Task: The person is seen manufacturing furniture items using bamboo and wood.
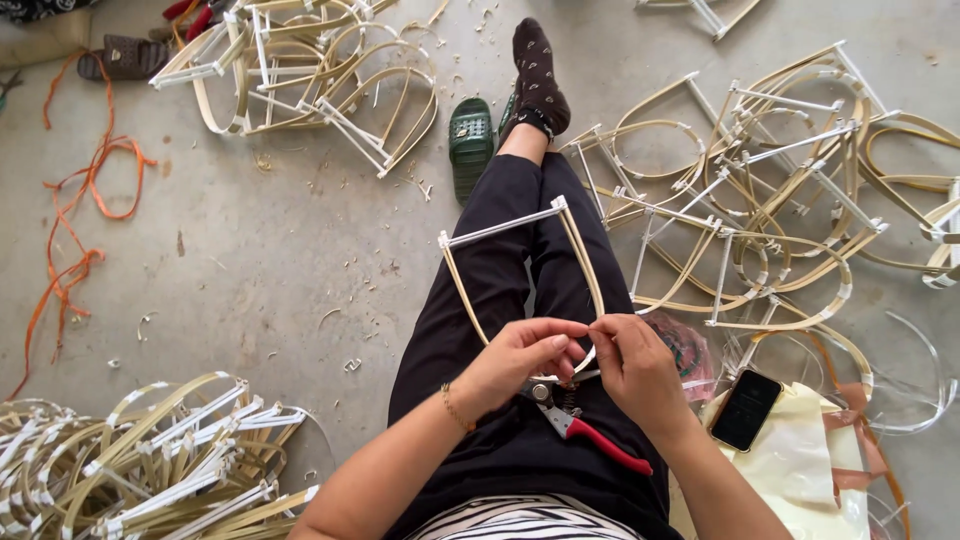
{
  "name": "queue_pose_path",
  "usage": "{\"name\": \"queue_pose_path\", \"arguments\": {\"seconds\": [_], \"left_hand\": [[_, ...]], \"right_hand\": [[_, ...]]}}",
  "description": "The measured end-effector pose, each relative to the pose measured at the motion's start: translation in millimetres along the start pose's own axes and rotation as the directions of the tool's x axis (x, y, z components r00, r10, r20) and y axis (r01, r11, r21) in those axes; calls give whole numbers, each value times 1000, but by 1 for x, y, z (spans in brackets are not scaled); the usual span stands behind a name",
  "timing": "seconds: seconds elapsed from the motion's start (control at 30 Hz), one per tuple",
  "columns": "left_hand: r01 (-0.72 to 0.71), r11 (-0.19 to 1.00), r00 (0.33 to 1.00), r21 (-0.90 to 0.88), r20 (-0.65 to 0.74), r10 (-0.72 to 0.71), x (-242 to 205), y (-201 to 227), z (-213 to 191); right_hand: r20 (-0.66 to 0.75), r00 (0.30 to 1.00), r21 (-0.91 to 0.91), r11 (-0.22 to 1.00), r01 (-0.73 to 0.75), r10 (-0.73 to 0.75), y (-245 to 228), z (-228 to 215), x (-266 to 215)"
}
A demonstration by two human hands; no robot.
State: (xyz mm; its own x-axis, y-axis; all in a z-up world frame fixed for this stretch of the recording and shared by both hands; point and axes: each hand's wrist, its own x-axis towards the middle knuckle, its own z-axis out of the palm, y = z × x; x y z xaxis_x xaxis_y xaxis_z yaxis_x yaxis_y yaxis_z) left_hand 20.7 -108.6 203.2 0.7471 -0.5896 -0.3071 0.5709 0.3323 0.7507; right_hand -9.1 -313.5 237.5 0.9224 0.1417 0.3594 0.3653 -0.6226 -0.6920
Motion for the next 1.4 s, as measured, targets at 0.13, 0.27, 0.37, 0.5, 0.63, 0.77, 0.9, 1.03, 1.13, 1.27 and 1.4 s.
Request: {"name": "queue_pose_path", "arguments": {"seconds": [0.13, 0.27, 0.37, 0.5, 0.63, 0.77, 0.9, 1.03, 1.13, 1.27, 1.4], "left_hand": [[-99, 379, 923, 920, -58, 381, 68, 3, -10], [67, 202, 937, 977, -131, 323, 145, -11, -23], [225, 132, 930, 965, -253, 268, 152, -5, -30], [-125, 354, 858, 927, -78, 507, 71, 69, -2], [-158, 420, 841, 894, -101, 531, -26, 173, 30], [-257, 286, 780, 923, 23, 626, -58, 195, 15], [-162, 354, 828, 921, -68, 557, -72, 196, 4], [-203, 371, 842, 906, -32, 539, -72, 175, -11], [-206, 405, 869, 891, -24, 495, -69, 150, -24], [-176, 475, 893, 862, -62, 445, -68, 108, -72], [81, 759, 925, 646, -333, 185, -76, 94, -97]], "right_hand": [[-34, 906, 229, 886, -403, 421, 39, 9, -33], [34, 841, 615, 652, -444, 540, 58, 9, -51], [75, 812, 721, 531, -445, 579, 75, 0, -61], [106, 771, 898, 273, -345, 627, 113, -22, -82], [161, 744, 952, 95, -289, 649, 138, -19, -80], [212, 822, 977, -97, -190, 529, 117, -20, -50], [165, 797, 982, -21, -188, 581, 81, -28, -36], [133, 801, 978, 54, -202, 583, 73, -35, -37], [171, 785, 978, -7, -207, 596, 73, -38, -36], [230, 759, 966, -45, -256, 610, 94, -28, -54], [303, 704, 941, -83, -329, 642, 96, -24, -56]]}}
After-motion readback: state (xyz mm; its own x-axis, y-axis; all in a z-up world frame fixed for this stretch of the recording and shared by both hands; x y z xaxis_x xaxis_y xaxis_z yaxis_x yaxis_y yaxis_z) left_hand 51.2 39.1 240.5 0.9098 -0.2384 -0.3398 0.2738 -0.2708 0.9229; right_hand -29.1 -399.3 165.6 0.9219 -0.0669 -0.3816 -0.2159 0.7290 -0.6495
